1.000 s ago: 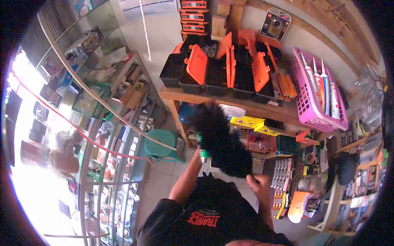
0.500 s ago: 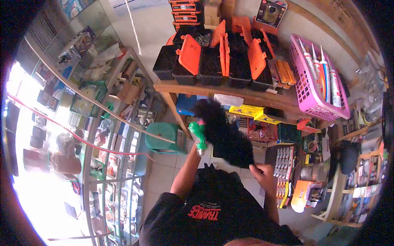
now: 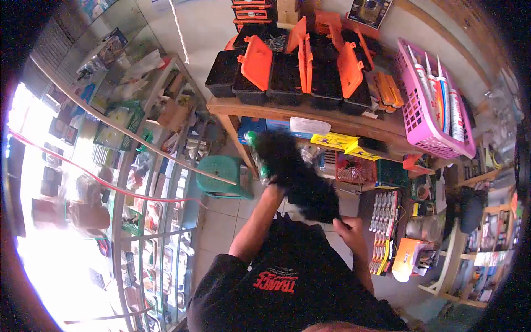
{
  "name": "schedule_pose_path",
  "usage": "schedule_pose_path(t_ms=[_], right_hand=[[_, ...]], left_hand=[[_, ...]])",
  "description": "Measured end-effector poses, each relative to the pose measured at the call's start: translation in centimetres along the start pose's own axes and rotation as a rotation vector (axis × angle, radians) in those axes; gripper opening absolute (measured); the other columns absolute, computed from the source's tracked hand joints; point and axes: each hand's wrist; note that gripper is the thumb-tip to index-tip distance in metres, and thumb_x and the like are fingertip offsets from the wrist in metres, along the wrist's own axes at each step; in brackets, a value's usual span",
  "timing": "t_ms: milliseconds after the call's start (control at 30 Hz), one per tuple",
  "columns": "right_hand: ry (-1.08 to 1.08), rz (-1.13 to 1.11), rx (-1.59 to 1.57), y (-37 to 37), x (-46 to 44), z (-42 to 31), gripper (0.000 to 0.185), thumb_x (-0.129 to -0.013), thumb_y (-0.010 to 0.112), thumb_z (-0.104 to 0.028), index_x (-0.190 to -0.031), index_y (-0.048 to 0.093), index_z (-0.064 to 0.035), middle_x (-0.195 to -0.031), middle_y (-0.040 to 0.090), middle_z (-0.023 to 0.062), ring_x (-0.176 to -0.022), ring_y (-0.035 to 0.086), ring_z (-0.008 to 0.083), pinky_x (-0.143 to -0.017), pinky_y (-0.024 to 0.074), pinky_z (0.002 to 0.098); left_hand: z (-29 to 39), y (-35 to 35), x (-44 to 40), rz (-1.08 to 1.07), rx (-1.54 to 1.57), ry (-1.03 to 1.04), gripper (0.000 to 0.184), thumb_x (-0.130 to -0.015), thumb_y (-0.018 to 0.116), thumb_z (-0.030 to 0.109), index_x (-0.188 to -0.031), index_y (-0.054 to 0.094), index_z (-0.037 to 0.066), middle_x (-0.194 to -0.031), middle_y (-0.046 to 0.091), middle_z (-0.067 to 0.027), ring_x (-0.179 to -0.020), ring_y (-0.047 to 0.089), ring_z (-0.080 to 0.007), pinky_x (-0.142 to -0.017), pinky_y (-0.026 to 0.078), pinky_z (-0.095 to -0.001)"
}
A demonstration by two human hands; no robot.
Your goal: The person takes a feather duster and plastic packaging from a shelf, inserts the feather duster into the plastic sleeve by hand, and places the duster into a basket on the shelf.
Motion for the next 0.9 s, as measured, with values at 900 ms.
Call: schedule_pose_path(t_ms=[900], right_hand=[[-0.039,0.128,0.068,-3.0,0.2,-0.6,0.039,-0.084,0.066,-0.022,-0.055,0.048,-0.004,-0.05,0.041,-0.003,-0.048,0.037,0.0059,-0.046,0.0265,0.0273]], left_hand=[[-1.6,-1.1,1.8,0.32,-0.487,-0.052,0.028,-0.092,0.053,0.031,-0.105,0.058,0.006,-0.096,0.06,-0.0093,-0.093,0.057,-0.0254,-0.08,0.046,-0.0401]])
Point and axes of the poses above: each hand's wrist, its own x-axis away from the middle knuckle, its own y-axis out of the palm, z = x × y
